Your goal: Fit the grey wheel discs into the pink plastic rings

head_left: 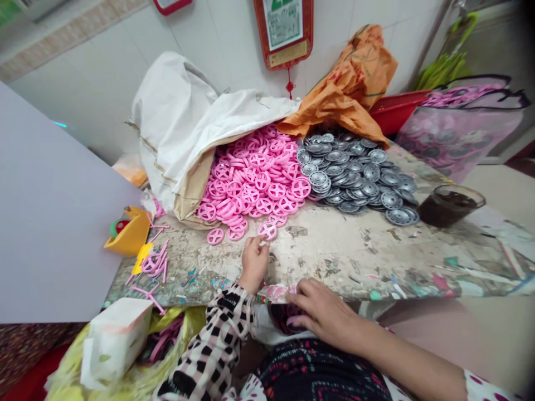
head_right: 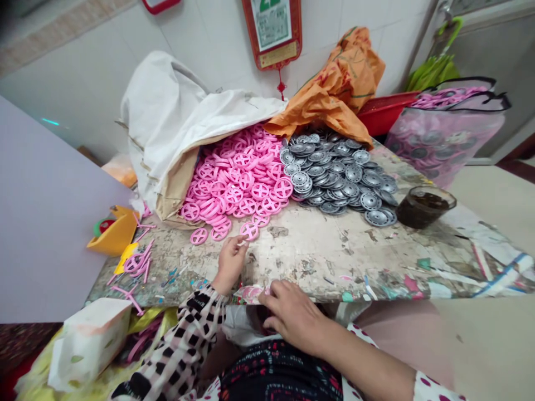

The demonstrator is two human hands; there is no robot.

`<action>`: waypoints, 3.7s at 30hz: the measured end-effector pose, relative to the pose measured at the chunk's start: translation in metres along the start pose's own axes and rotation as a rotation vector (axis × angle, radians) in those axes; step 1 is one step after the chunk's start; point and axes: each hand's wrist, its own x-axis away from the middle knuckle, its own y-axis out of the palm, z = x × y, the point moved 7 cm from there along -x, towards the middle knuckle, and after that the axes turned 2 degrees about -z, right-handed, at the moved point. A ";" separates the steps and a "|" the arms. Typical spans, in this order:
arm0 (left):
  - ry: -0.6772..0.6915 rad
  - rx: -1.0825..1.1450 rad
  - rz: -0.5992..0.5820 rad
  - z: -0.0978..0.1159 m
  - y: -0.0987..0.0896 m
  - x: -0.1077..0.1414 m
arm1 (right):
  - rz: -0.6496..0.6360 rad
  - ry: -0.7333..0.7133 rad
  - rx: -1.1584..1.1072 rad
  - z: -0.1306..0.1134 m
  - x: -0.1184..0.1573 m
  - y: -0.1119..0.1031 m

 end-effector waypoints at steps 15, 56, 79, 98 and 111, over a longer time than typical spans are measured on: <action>0.292 -0.543 -0.085 0.003 0.034 -0.023 | 0.551 1.028 0.362 0.266 0.041 -0.153; 0.203 -0.096 0.036 0.004 0.003 -0.011 | 0.273 0.556 0.340 0.152 0.018 -0.091; 0.216 -0.149 -0.358 0.032 0.024 0.052 | 0.558 0.520 -0.607 0.112 -0.033 -0.036; -0.101 0.271 -0.484 0.002 0.037 0.054 | 0.224 0.408 -0.414 0.069 -0.047 -0.013; -0.187 0.674 -0.650 0.007 0.022 0.053 | 0.142 0.268 -0.466 0.042 -0.033 -0.003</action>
